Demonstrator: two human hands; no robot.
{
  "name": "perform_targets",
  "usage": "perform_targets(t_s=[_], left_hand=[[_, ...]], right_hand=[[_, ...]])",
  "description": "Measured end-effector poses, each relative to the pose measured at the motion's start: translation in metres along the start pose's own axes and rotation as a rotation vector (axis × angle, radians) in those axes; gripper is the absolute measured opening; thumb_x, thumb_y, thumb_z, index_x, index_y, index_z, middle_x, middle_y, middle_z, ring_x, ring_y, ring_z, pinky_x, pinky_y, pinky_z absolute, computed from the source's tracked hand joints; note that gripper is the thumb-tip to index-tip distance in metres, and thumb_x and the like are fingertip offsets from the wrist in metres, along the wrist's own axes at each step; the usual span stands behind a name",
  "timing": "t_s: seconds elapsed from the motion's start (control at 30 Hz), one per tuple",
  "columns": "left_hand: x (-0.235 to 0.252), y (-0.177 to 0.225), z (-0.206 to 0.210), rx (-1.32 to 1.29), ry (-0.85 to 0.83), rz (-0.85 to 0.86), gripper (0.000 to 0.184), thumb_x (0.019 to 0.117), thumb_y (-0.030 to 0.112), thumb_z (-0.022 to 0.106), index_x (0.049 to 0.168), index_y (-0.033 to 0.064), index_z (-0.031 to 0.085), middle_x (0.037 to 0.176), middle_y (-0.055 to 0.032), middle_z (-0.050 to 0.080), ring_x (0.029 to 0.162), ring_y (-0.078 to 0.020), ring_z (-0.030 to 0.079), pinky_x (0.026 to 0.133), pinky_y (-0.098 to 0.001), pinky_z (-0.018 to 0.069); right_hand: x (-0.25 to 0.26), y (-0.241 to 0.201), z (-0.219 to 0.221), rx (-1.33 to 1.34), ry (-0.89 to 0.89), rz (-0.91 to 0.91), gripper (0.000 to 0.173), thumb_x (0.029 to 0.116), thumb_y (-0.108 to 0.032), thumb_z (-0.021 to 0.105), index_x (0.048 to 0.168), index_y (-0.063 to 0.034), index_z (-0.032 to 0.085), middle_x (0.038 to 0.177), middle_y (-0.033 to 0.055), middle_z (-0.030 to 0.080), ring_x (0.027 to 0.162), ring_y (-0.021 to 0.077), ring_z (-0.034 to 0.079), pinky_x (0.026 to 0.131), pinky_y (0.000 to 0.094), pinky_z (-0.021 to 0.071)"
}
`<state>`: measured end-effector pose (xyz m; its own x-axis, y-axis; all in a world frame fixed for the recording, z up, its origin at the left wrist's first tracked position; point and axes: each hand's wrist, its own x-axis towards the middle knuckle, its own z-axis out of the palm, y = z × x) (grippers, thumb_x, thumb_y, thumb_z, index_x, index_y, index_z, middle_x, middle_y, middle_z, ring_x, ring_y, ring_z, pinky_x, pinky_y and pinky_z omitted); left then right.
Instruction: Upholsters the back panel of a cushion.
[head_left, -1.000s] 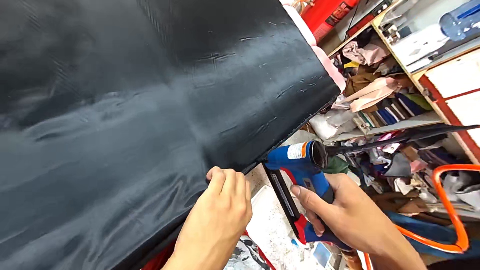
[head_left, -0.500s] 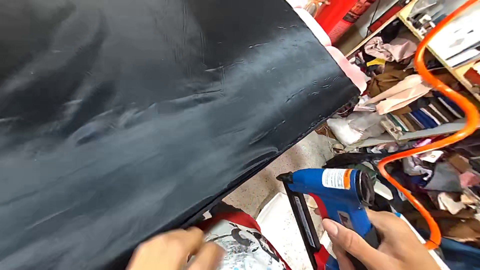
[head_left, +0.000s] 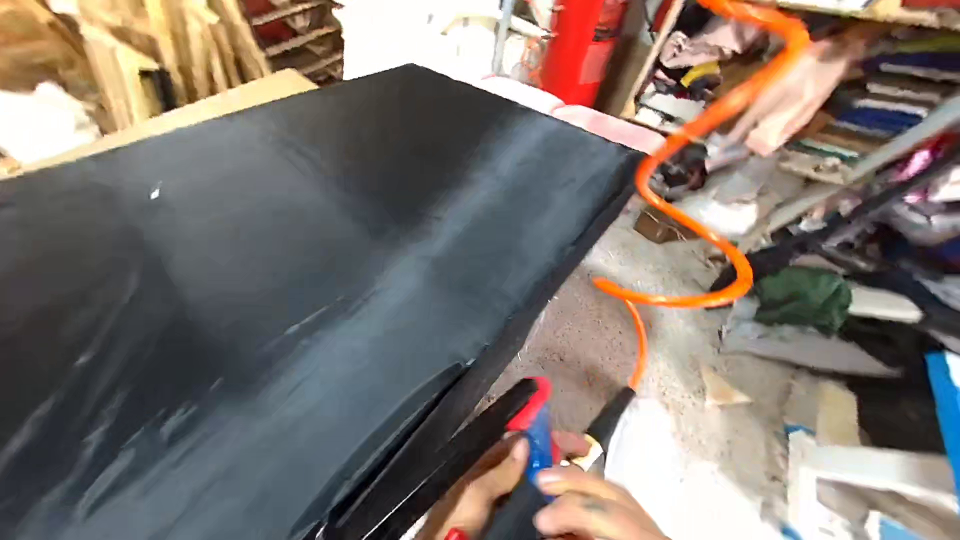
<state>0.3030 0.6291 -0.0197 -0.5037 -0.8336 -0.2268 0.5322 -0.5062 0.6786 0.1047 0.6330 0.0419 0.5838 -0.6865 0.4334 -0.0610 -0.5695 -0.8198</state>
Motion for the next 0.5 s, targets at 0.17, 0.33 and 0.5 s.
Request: perform_targets(t_s=[0.17, 0.33, 0.5], left_hand=[[-0.005, -0.056, -0.032, -0.155, -0.306, -0.345, 0.046, 0.0994, 0.035, 0.064, 0.143, 0.0208, 0.055, 0.104, -0.0057, 0.071, 0.073, -0.0132, 0.068, 0.057, -0.0278, 0.0578], [-0.022, -0.127, -0.036, 0.091, 0.057, -0.432, 0.028, 0.1, 0.037, 0.065, 0.116, 0.0141, 0.063, 0.081, -0.0017, 0.07, 0.062, -0.0103, 0.067, 0.047, -0.0254, 0.0551], [-0.051, -0.141, -0.03, 0.319, 0.15, -0.448, 0.024, 0.1032, 0.031, 0.052, 0.119, 0.0136, 0.058, 0.092, 0.0003, 0.067, 0.064, -0.0106, 0.066, 0.044, -0.0264, 0.0549]], right_hand=[[-0.151, 0.071, -0.031, -0.226, 0.321, 0.751, 0.027, 0.1036, -0.028, 0.057, 0.115, -0.0092, 0.074, 0.101, 0.0026, 0.075, 0.09, 0.0125, 0.073, 0.082, 0.0373, 0.0639], [-0.372, 0.164, 0.075, -0.004, -0.279, 1.693, 0.034, 0.0976, -0.028, 0.06, 0.102, 0.0043, 0.071, 0.103, 0.0257, 0.071, 0.098, 0.0423, 0.068, 0.086, 0.066, 0.0513], [-0.514, 0.157, 0.167, 0.278, -0.009, 1.155, 0.032, 0.1041, -0.019, 0.056, 0.106, 0.0096, 0.07, 0.094, 0.0252, 0.071, 0.081, 0.0304, 0.07, 0.073, 0.0414, 0.0575]])
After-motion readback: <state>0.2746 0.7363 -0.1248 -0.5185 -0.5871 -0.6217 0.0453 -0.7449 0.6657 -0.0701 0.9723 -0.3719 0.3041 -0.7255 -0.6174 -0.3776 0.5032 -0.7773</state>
